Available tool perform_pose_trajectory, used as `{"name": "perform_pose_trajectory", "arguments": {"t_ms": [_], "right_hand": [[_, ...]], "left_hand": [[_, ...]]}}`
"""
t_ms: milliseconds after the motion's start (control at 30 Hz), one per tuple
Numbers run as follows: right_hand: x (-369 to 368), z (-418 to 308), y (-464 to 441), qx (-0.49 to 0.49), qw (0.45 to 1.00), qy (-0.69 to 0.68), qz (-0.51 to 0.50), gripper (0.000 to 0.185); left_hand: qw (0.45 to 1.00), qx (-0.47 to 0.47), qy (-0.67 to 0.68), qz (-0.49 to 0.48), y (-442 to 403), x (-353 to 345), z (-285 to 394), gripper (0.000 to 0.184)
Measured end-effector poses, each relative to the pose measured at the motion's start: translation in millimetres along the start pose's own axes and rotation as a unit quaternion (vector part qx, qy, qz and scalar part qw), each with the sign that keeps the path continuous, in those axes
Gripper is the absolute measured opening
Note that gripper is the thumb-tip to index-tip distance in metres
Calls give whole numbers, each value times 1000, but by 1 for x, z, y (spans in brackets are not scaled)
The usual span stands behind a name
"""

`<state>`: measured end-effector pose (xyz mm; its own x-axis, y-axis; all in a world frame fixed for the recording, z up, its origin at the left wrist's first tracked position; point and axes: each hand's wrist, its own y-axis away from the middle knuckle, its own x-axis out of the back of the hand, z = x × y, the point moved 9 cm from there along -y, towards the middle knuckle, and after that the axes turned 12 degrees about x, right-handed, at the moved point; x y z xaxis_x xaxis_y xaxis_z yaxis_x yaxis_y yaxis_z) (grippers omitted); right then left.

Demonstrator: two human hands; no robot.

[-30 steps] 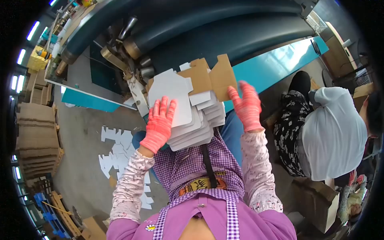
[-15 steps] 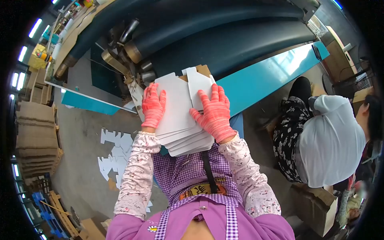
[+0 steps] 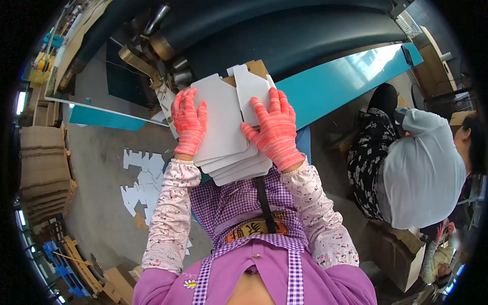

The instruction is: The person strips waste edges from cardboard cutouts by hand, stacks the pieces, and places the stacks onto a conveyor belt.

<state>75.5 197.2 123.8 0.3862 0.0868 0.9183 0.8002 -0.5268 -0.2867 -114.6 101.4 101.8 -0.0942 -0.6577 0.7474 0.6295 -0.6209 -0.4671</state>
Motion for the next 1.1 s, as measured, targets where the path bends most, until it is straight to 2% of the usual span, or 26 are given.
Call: {"name": "perform_pose_trajectory", "arguments": {"t_ms": [100,133,233,267,300,333,367,467,567,600,667,700,733,833,967,1100], "right_hand": [[-2,-1,1,-4,999,26,-23,63],[-2,1,-2,-7,999,33,-30,63],[-2,15,-3,20,998,-26,-59,61],[-1,34,1,39,989,-142,-29,58],[5,55,9,-21,974,-225,18,54],[-12,95,21,-141,934,-324,58,53],[-37,126,40,-252,868,-418,91,53],[-73,129,62,-311,747,-587,30,54],[-15,101,28,-153,908,-369,128,62],[-7,77,11,-90,948,-297,74,63],[2,32,-13,33,990,-129,-33,66],[-1,28,-14,10,992,-118,-45,67],[-7,24,-14,-10,993,-106,-55,68],[-14,22,-14,-31,992,-97,-72,70],[-14,24,-13,-14,993,-100,-59,68],[-8,21,-14,-3,995,-92,-39,66]], "left_hand": [[992,-128,-20,2,5,10,55,45],[975,-211,19,-72,15,-5,72,44],[950,-216,59,-219,23,-26,82,43],[948,-220,50,-225,23,-28,82,43],[946,-221,52,-229,24,-28,83,43],[947,-221,53,-228,23,-27,83,43],[949,-215,54,-226,22,-26,83,43],[947,-198,73,-243,22,-25,83,44],[948,-195,69,-243,21,-26,81,44],[947,-204,61,-241,23,-26,80,44],[971,-163,33,-170,19,-15,72,48],[982,-138,23,-130,19,-12,68,50],[995,-63,30,-75,11,-9,46,54],[998,53,-1,-28,6,-13,9,52],[992,126,-2,-30,6,-22,-9,54],[992,119,10,-44,6,-20,-9,55]]}}
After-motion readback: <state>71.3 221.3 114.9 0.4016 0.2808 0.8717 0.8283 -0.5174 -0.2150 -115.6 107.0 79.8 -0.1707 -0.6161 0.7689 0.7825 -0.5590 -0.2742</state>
